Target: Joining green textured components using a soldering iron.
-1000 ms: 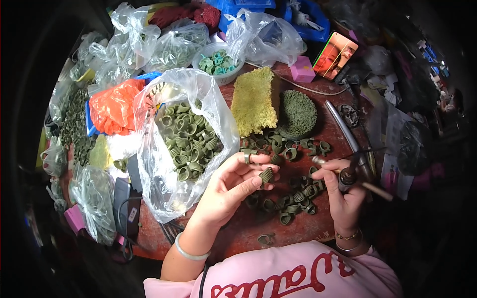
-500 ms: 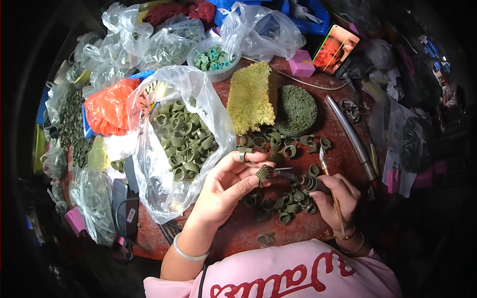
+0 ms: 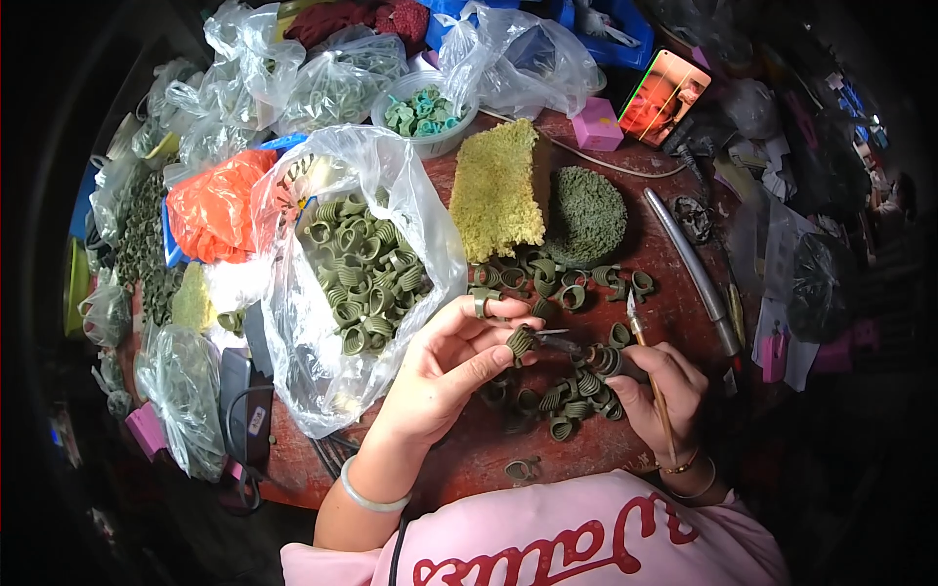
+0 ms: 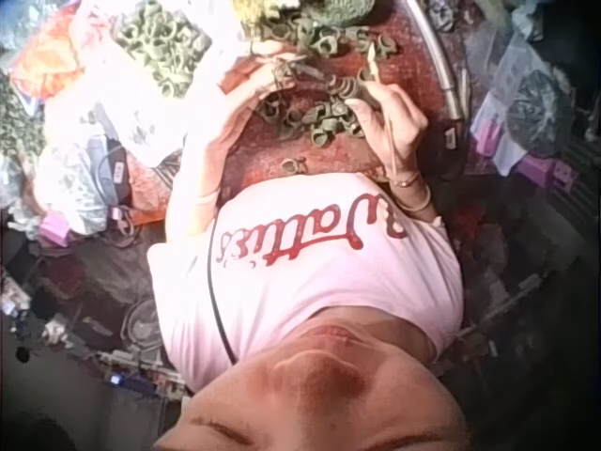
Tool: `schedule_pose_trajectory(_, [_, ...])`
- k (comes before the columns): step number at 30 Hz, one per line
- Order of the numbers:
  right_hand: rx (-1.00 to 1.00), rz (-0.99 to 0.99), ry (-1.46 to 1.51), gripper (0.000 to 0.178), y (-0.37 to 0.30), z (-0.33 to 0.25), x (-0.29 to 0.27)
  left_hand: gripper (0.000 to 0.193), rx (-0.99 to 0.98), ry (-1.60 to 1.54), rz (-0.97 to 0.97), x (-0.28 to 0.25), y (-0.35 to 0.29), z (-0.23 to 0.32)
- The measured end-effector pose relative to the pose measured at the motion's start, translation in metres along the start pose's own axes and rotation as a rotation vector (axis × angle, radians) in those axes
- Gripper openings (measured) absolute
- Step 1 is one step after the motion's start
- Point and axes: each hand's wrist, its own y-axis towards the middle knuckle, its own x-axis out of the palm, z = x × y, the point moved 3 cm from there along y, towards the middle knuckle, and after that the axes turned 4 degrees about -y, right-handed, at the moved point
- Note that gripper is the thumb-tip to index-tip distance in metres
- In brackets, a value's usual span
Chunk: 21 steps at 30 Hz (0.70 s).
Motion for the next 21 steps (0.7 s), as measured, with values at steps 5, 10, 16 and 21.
schedule_pose_trajectory(5, [0.004, -0.008, -0.005, 0.025, 0.0009, -0.0007, 0.0005, 0.038, 0.01, 0.005, 0.004, 0.0001, 0.0004, -0.0004])
schedule_pose_trajectory(10, [0.026, -0.01, -0.007, 0.025, -0.001, 0.0022, 0.0012, 0.037, -0.007, -0.029, -0.006, -0.0013, -0.0003, -0.0003])
schedule_pose_trajectory(16, [0.025, 0.041, -0.011, 0.026, -0.0018, 0.0017, -0.0029, 0.037, 0.016, -0.01, 0.0, -0.0003, 0.0003, -0.0013])
schedule_pose_trajectory(21, [-0.005, 0.052, -0.038, 0.028, -0.0017, 0.0017, -0.0054, 0.036, 0.003, -0.052, -0.024, 0.0005, 0.0008, -0.0006])
